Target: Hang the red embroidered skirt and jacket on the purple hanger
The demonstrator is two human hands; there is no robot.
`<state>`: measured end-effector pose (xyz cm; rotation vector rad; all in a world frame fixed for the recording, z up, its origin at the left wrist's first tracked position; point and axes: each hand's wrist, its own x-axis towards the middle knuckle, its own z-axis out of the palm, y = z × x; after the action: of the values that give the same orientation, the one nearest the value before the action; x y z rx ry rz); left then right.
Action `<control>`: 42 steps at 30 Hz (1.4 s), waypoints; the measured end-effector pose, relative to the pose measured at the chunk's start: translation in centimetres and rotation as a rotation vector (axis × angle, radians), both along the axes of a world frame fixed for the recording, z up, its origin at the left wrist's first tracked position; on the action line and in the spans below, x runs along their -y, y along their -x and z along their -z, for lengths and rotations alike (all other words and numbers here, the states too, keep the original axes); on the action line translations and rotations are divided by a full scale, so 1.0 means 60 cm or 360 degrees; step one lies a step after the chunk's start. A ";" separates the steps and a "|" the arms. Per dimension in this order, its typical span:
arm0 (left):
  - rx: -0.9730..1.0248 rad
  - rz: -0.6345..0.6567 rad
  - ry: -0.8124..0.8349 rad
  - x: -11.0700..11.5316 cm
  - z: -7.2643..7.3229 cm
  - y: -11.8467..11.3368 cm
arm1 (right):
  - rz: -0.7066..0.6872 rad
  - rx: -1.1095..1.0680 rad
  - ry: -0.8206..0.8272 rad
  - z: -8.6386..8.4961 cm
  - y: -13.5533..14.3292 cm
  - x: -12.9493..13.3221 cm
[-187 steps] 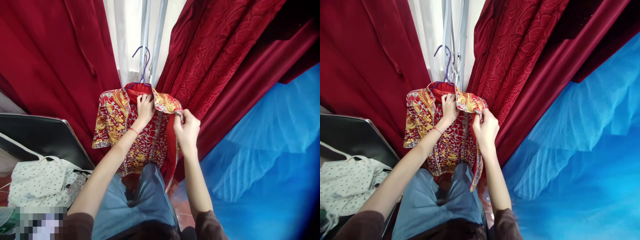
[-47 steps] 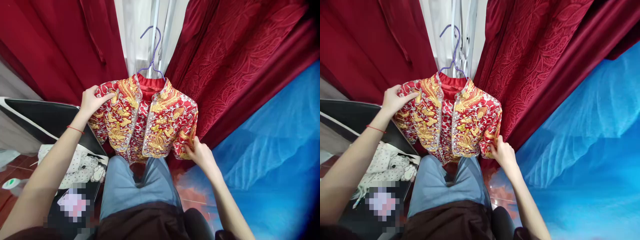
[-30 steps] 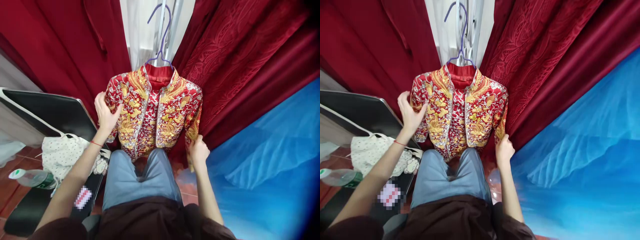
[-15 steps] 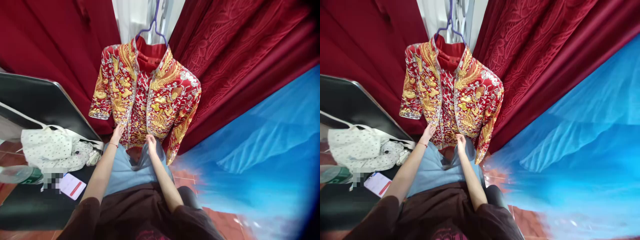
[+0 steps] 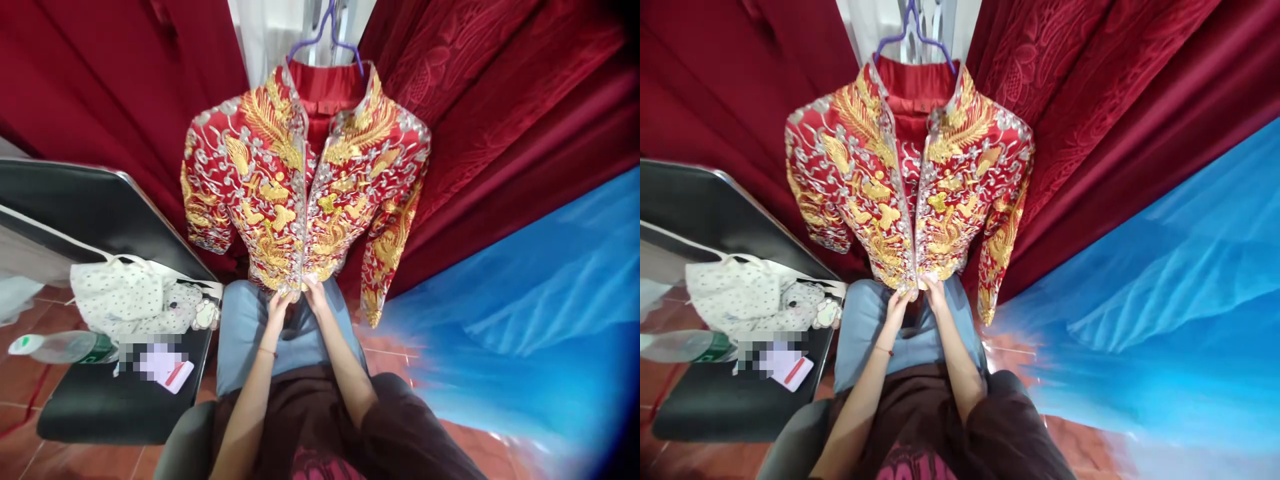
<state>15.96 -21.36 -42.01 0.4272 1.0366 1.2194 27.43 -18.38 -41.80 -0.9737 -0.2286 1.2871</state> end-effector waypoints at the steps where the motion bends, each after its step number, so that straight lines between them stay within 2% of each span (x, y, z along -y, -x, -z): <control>1: 0.0008 0.0041 -0.0007 0.003 0.000 -0.012 | -0.0042 0.0009 0.0001 -0.005 0.003 0.009; 5: 0.0092 0.0060 -0.0066 -0.001 -0.004 -0.033 | -0.0063 0.0020 0.0011 -0.023 -0.011 0.025; 10: 0.0146 0.0134 -0.0022 0.001 -0.018 -0.009 | -0.0173 -0.0110 0.0022 -0.045 -0.036 0.033; 19: 0.0298 0.0198 -0.0080 0.001 -0.050 -0.002 | -0.0290 -0.0311 -0.0049 -0.081 -0.014 0.057; 26: 0.0304 0.0280 -0.0089 0.003 -0.083 0.008 | -0.0281 -0.0090 -0.0044 -0.094 -0.010 0.073; 29: 0.0309 0.0312 -0.0090 0.001 -0.095 0.002 | -0.0307 0.0027 -0.0035 -0.100 -0.016 0.080; 33: 0.0323 0.0265 -0.0074 0.001 -0.109 -0.008 | -0.0220 0.0022 -0.0020 -0.107 -0.016 0.082; 37: 0.0356 0.0229 -0.0080 0.003 -0.113 -0.012 | -0.0151 -0.0075 0.0016 -0.111 -0.005 0.079; 42: 0.0397 0.0253 -0.0060 0.000 -0.105 -0.014 | -0.0116 -0.0076 0.0014 -0.110 0.008 0.080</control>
<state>16.80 -21.37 -35.73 0.3690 0.7534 1.1193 26.97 -23.20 -35.19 -0.9483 -0.2236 1.3775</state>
